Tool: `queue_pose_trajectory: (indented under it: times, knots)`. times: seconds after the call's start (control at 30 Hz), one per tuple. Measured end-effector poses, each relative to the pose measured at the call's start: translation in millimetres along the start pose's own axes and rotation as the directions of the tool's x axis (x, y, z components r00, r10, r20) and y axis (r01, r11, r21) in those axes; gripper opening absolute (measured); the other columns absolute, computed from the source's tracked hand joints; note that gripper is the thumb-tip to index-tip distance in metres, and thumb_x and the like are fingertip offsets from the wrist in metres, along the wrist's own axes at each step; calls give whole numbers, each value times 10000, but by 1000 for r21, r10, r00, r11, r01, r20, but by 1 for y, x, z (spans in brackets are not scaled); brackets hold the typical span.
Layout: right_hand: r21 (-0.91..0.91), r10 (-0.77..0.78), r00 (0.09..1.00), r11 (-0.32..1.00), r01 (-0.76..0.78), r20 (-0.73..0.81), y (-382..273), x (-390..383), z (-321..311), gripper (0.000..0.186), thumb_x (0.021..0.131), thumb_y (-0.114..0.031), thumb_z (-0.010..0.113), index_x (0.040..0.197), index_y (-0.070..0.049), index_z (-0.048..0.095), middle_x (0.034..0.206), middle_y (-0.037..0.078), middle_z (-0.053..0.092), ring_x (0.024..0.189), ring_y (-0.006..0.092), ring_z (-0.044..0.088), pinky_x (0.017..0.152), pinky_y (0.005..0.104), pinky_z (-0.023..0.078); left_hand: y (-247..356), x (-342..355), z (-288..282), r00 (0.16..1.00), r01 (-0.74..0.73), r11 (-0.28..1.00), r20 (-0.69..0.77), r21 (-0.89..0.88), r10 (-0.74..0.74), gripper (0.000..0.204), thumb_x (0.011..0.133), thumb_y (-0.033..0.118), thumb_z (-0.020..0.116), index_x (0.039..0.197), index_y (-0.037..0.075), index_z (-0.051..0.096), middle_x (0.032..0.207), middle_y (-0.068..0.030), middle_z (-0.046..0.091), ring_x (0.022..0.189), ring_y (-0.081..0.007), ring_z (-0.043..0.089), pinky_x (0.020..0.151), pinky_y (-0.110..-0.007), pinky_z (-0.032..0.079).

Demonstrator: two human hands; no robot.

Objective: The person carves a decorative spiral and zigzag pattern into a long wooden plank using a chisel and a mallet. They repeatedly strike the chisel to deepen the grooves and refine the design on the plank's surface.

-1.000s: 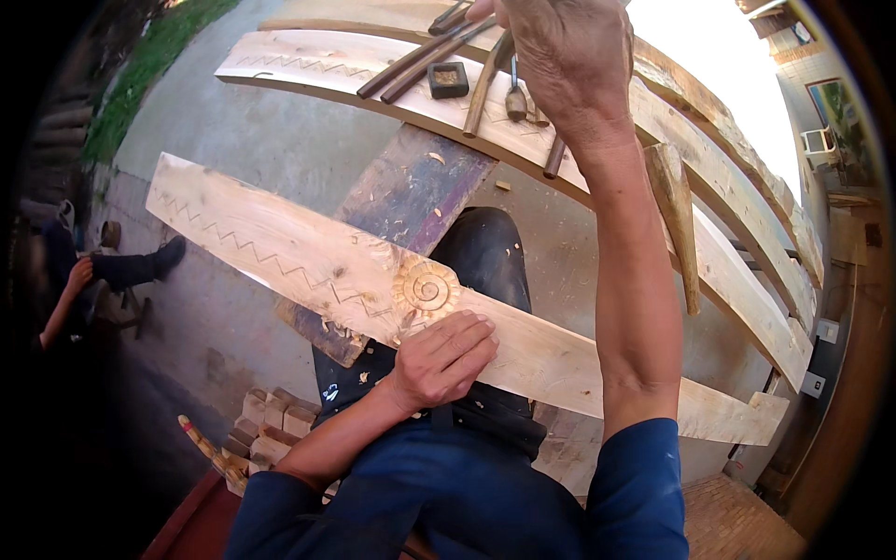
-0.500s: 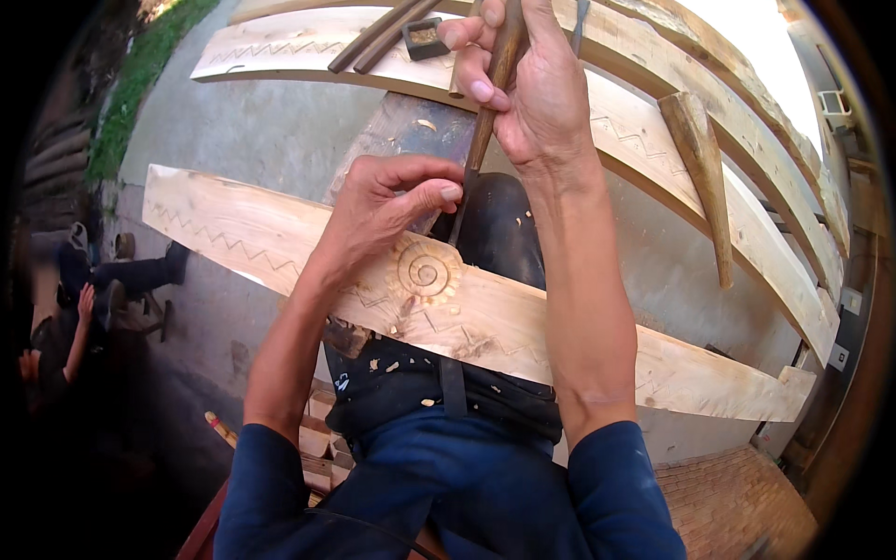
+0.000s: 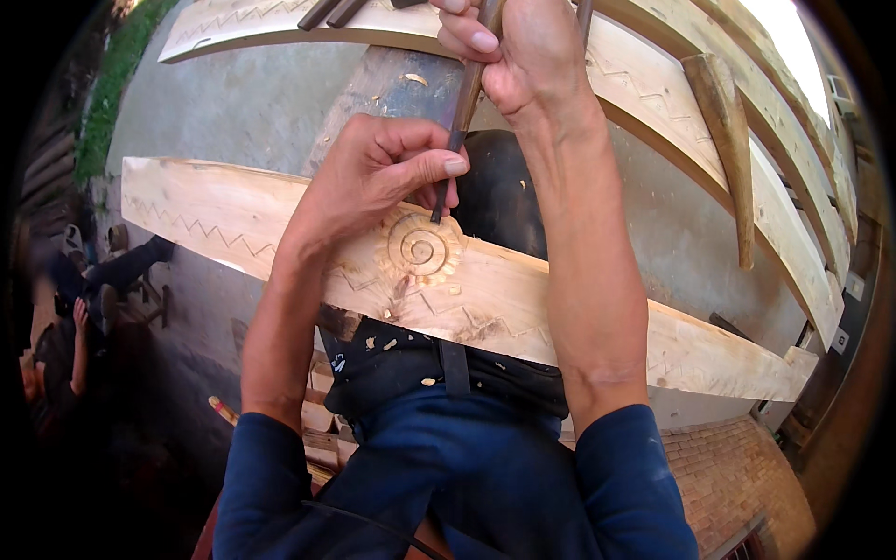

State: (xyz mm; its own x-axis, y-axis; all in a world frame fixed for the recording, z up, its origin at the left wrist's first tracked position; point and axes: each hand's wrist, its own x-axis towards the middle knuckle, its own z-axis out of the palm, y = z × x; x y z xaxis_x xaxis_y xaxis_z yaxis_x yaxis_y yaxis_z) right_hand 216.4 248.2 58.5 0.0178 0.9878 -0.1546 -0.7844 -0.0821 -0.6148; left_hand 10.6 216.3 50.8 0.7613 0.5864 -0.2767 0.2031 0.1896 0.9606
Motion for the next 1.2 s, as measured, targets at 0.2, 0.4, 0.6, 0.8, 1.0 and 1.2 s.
queue_pose_trajectory:
  times: [0.2, 0.4, 0.6, 0.8, 1.0, 1.2]
  knots:
    - [-21, 7, 1000, 1000, -8, -23, 0, -3, 4, 565, 1160, -655, 328, 866, -198, 482, 689, 42, 551, 384, 91, 361, 391, 247, 275, -1, 0, 0, 1000, -19, 998, 4, 62, 18, 273, 1071, 233, 738, 910, 14, 754, 748, -21, 753, 672, -56, 694, 625, -222, 555]
    - [-35, 2, 1000, 999, -2, -12, 0, -3, 4, 560, 1161, -652, 329, 868, -199, 480, 690, 37, 549, 382, 93, 352, 392, 248, 270, -1, 0, 0, 1000, -27, 998, 3, 56, 27, 283, 1071, 248, 738, 900, 23, 751, 742, -12, 745, 652, -50, 675, 600, -216, 545]
    - [-34, -7, 1000, 999, 7, 5, -1, -3, 6, 563, 1162, -651, 326, 858, -202, 476, 678, 33, 542, 377, 93, 348, 384, 250, 269, -1, -1, 1, 1000, -19, 997, -10, 70, 20, 276, 1070, 247, 740, 906, 25, 756, 743, -10, 742, 647, -44, 665, 595, -214, 539]
    - [-30, -40, 999, 999, 40, 27, -1, -4, 11, 572, 1157, -660, 335, 850, -194, 459, 644, 26, 515, 359, 94, 315, 352, 238, 250, -3, 1, 0, 1000, -27, 997, -11, 73, 28, 226, 1068, 213, 739, 968, 11, 758, 744, -9, 738, 646, -47, 656, 611, -219, 537]
    - [-5, -43, 998, 999, 43, 39, 2, -2, 11, 575, 1147, -668, 370, 846, -184, 447, 622, 22, 491, 350, 94, 306, 336, 232, 239, -8, 5, 12, 968, -186, 980, -159, 66, 194, 178, 1048, 187, 748, 1086, 13, 727, 680, -23, 709, 592, -69, 634, 559, -263, 496]
    - [-31, -35, 999, 999, 35, -14, 6, -1, 7, 573, 1135, -675, 403, 846, -182, 442, 607, 13, 477, 342, 91, 299, 324, 234, 243, -5, 4, 11, 981, -117, 980, -131, 162, 139, 169, 1067, 166, 733, 1103, 2, 721, 725, 10, 703, 631, -43, 623, 569, -226, 491]
